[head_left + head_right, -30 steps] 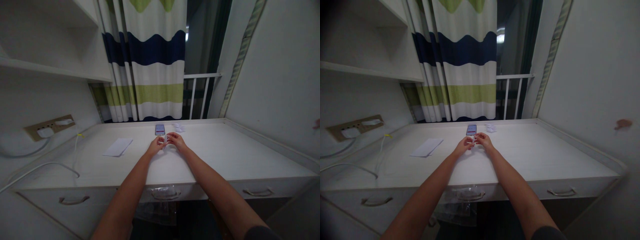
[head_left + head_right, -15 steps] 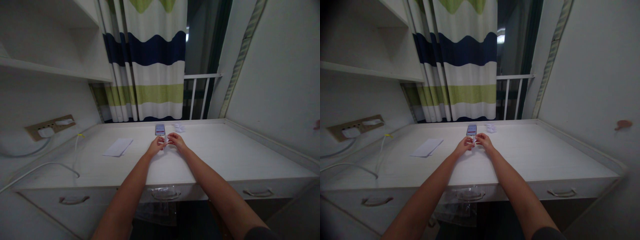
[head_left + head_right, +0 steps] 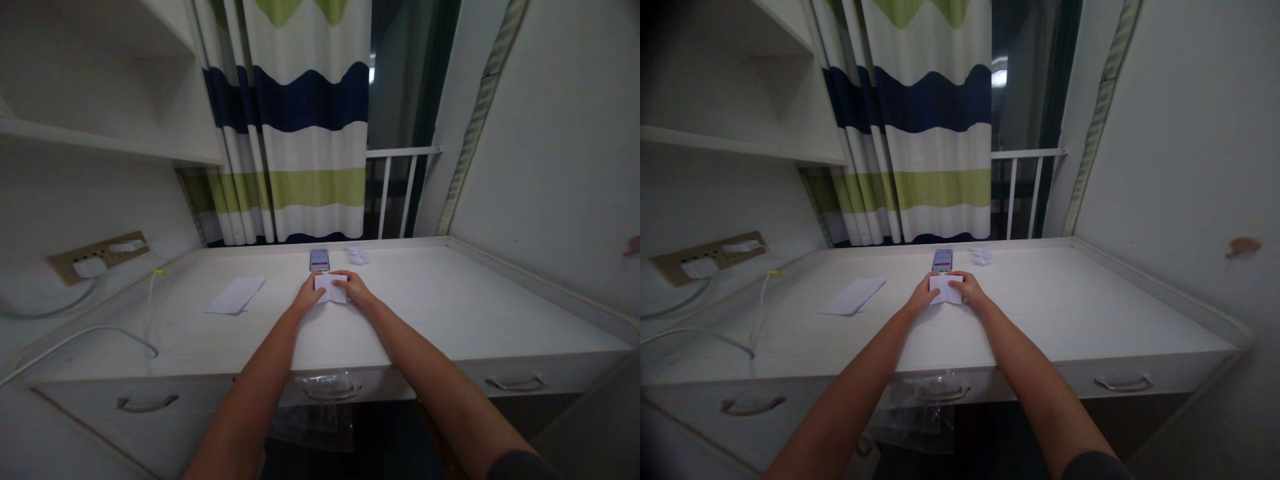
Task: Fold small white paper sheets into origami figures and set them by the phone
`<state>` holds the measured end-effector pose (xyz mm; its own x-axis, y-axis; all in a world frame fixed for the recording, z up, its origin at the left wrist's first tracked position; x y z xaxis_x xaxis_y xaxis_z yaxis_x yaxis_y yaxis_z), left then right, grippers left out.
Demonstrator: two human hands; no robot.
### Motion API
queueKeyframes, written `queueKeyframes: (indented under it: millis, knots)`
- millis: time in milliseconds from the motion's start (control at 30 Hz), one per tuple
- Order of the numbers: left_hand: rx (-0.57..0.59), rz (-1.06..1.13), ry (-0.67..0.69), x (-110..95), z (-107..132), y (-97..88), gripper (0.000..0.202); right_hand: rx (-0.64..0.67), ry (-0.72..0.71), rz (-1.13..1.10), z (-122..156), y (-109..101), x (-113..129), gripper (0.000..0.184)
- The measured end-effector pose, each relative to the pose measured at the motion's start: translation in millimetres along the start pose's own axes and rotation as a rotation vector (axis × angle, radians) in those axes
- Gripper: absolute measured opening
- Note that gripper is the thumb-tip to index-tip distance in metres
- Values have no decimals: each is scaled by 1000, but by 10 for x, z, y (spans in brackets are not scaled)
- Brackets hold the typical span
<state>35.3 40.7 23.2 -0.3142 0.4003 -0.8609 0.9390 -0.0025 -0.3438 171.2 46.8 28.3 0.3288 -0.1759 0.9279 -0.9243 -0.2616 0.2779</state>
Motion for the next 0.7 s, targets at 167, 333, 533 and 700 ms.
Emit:
queueKeyframes:
  millis: [167,333,533,700]
  knots:
    - [-22,-45,-9,-40,13,-32,24,28,8,4,35,24,25,26]
    - [-36,24,-52,-62,-2,-41,14,47,20,1,62,59,56,22]
    - [-94,92,-142,-42,13,-73,18,-8,24,-26,52,46,56,22]
    - [-104,87,-139,-59,20,-90,21,37,47,-5,41,50,7,23]
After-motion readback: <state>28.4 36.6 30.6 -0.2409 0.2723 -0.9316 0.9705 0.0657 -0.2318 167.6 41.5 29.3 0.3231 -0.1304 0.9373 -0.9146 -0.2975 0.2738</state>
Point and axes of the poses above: each hand's wrist, its own z-axis away from the middle knuckle, its own y-axis out of the palm, x = y × z, the point moved 4 cm from there along -z, towards the middle knuckle, and after that the axes turned 10 degrees about -z, right-handed, at the moved point
